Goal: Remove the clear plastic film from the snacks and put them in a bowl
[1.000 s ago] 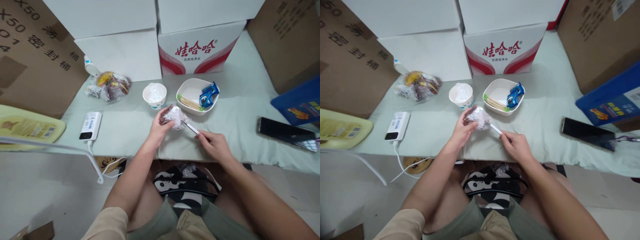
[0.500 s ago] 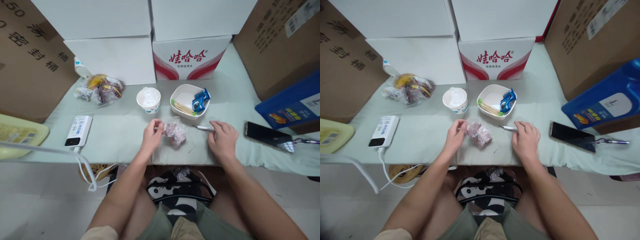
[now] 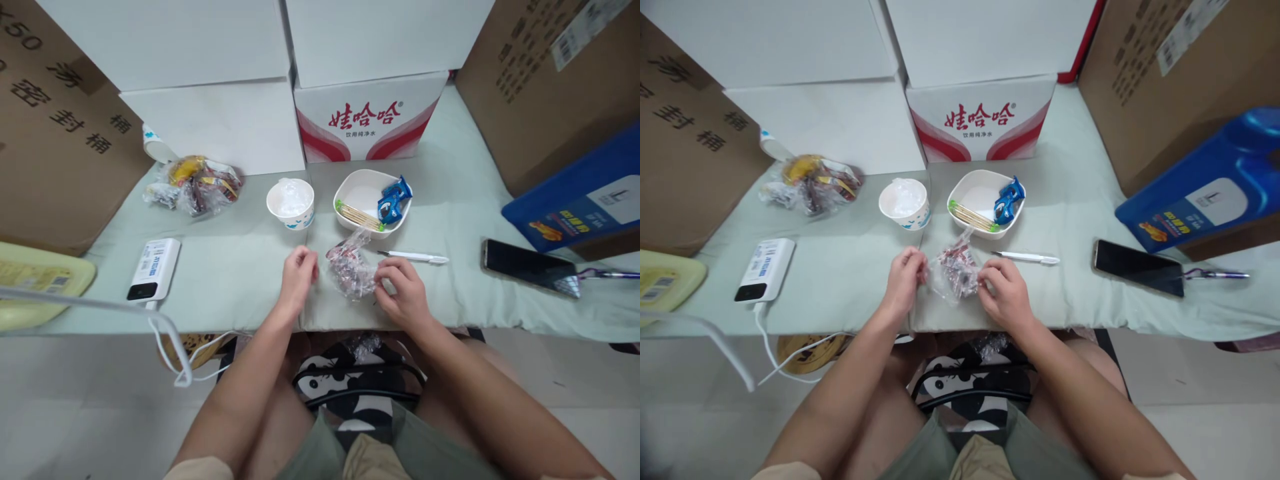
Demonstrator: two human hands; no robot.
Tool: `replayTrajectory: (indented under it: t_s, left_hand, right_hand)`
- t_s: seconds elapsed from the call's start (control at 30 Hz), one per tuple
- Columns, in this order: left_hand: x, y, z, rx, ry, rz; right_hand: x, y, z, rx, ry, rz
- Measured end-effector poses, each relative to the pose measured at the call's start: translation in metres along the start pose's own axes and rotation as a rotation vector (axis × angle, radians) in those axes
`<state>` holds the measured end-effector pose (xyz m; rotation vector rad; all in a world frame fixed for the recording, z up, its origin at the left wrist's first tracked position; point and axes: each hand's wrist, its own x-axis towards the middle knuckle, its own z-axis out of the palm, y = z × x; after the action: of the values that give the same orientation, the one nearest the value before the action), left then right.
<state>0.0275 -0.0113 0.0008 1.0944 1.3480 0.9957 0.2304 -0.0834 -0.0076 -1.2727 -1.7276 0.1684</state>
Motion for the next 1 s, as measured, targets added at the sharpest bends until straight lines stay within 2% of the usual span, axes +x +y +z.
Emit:
replayTrajectory:
  t_s: [0.07, 0.1, 0.13, 0.2, 0.27, 0.33, 0.43, 0.5, 0.53, 0.6, 0.67, 0.7, 0.77, 0.8, 0.87, 0.9, 0.93, 1.0]
  left_hand:
    - [-0.006, 0.000, -0.001, 0.038, -0.260, -0.039]
    - [-0.008, 0.000, 0.000, 0.018, -0.356, -0.049]
    - [-0.009, 0.000, 0.000, -0.016, -0.405, -0.049]
    - [-0.009, -0.001, 0.004, -0.080, -0.392, -0.028]
    - [-0.008, -0.003, 0.008, -0.072, -0.351, 0.002]
    - [-0.008, -0.004, 0.011, 0.027, -0.320, 0.061]
    - [-0.008, -0.003, 0.012, 0.299, -0.153, 0.231]
    - [-0.008, -0.001, 0.011, 0.437, -0.037, 0.316]
    - [-0.008, 0.001, 0.010, 0.459, -0.024, 0.327]
    - [-0.004, 0.004, 0.009, 0.384, -0.090, 0.289]
    - [0.002, 0.007, 0.008, 0.127, -0.152, 0.202]
    - [0.006, 0.009, 0.007, -0.037, -0.143, 0.164]
    - [0.012, 0.011, 0.004, -0.285, -0.032, 0.135]
    - [0.013, 0.012, 0.001, -0.303, 0.052, 0.153]
    - [0.009, 0.011, -0.004, -0.117, 0.166, 0.229]
    - [0.005, 0.010, -0.006, 0.029, 0.162, 0.256]
    - [-0.001, 0.009, -0.006, 0.180, 0.115, 0.273]
    - [-0.013, 0.008, -0.003, 0.403, -0.082, 0.243]
  right_hand:
    - [-0.002, -0.005, -0.008, 0.070, -0.053, -0.067]
    - [-0.003, -0.008, -0.012, 0.133, -0.132, -0.108]
    - [-0.004, -0.011, -0.015, 0.210, -0.237, -0.146]
    - [-0.006, -0.016, -0.019, 0.355, -0.449, -0.187]
    - [-0.008, -0.018, -0.020, 0.432, -0.567, -0.187]
    - [-0.008, -0.017, -0.021, 0.385, -0.480, -0.141]
    - [-0.005, -0.006, -0.024, 0.110, -0.120, 0.099]
    - [-0.001, 0.004, -0.024, -0.051, 0.005, 0.220]
    - [0.001, 0.008, -0.023, -0.089, -0.002, 0.226]
    - [0.005, 0.013, -0.019, -0.103, -0.090, 0.153]
    - [0.005, 0.014, -0.012, -0.084, -0.174, 0.070]
    - [0.005, 0.014, -0.008, -0.072, -0.205, 0.045]
    - [0.003, 0.013, -0.002, -0.060, -0.238, 0.024]
    - [0.003, 0.012, 0.000, -0.065, -0.232, 0.020]
    - [0.002, 0.011, 0.000, -0.089, -0.191, -0.002]
    - [0.002, 0.010, 0.000, -0.103, -0.169, -0.025]
    - [0.002, 0.009, 0.000, -0.117, -0.159, -0.058]
    - [0.000, 0.005, 0.001, -0.131, -0.196, -0.134]
